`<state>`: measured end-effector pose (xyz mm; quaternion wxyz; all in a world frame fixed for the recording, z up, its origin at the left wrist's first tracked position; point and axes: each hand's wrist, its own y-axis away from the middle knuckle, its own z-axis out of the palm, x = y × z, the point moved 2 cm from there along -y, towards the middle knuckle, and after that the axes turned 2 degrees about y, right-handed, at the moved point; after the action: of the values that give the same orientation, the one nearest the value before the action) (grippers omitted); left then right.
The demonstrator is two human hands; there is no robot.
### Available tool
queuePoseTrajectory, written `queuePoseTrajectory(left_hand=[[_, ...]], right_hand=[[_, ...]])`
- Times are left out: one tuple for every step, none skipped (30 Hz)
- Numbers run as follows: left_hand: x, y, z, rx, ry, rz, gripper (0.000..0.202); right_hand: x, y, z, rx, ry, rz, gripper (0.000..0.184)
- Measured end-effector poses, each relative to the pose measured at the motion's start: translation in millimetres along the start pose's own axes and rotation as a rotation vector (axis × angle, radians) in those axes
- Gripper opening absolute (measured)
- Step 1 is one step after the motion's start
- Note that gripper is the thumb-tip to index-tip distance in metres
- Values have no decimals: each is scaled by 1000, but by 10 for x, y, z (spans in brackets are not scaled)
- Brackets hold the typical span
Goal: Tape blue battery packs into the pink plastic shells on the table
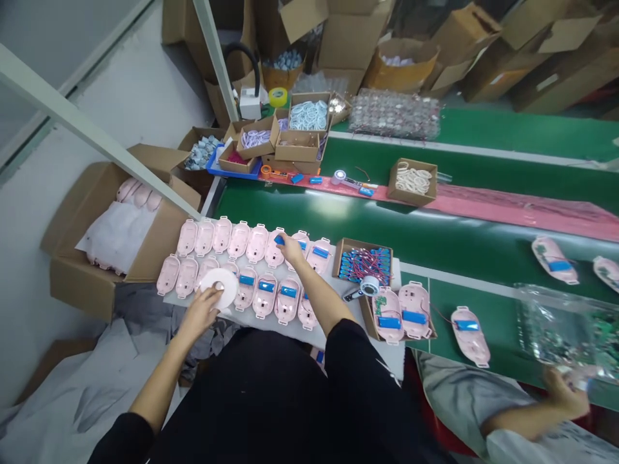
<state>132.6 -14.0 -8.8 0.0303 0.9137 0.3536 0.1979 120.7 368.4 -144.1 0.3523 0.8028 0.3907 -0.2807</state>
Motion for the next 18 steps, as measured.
queuePoseTrajectory(left_hand=[[-141,99,10,31,0,-28,56],[-263,203,27,56,3,-50,55],[-365,307,52,73,11,-72,54],[-448,407,84,85,22,-95,53],[-512,500,121,91,36,-120,52],[-560,584,159,93,50,-148,51],[-595,658,194,90,67,-175,50],[-619,722,224,82,84,-201,50],[-633,775,245,73,100,-225,50],[-640,816,258,66,113,-250,51],[-638,846,261,61,122,-273,51],[-629,860,256,58,128,-294,52],[-612,857,245,58,132,-312,53],[-588,835,228,61,134,-324,54],[-561,793,206,69,133,-328,54],[-531,733,177,83,127,-327,54],[-499,659,142,103,115,-320,53],[-465,575,99,131,99,-310,51]], right_hand=[[-22,-105,36,-88,157,-29,52],[-49,-187,77,-157,285,-57,52],[-79,-253,116,-205,383,-78,52],[-108,-307,151,-237,454,-91,51],[-135,-351,181,-257,503,-96,50],[-156,-384,209,-271,536,-93,48],[-171,-404,236,-281,556,-85,47],[-179,-410,265,-287,567,-77,45],[-178,-401,296,-292,574,-74,45],[-168,-380,330,-294,583,-77,45],[-148,-353,365,-290,589,-84,46],[-117,-328,398,-280,592,-93,47],[-80,-314,428,-263,593,-99,48],[-43,-315,452,-244,592,-101,49],[-16,-334,469,-229,589,-96,50],[-7,-363,479,-226,582,-87,52],[-25,-390,482,-235,573,-76,53],[-74,-400,473,-247,559,-70,53]])
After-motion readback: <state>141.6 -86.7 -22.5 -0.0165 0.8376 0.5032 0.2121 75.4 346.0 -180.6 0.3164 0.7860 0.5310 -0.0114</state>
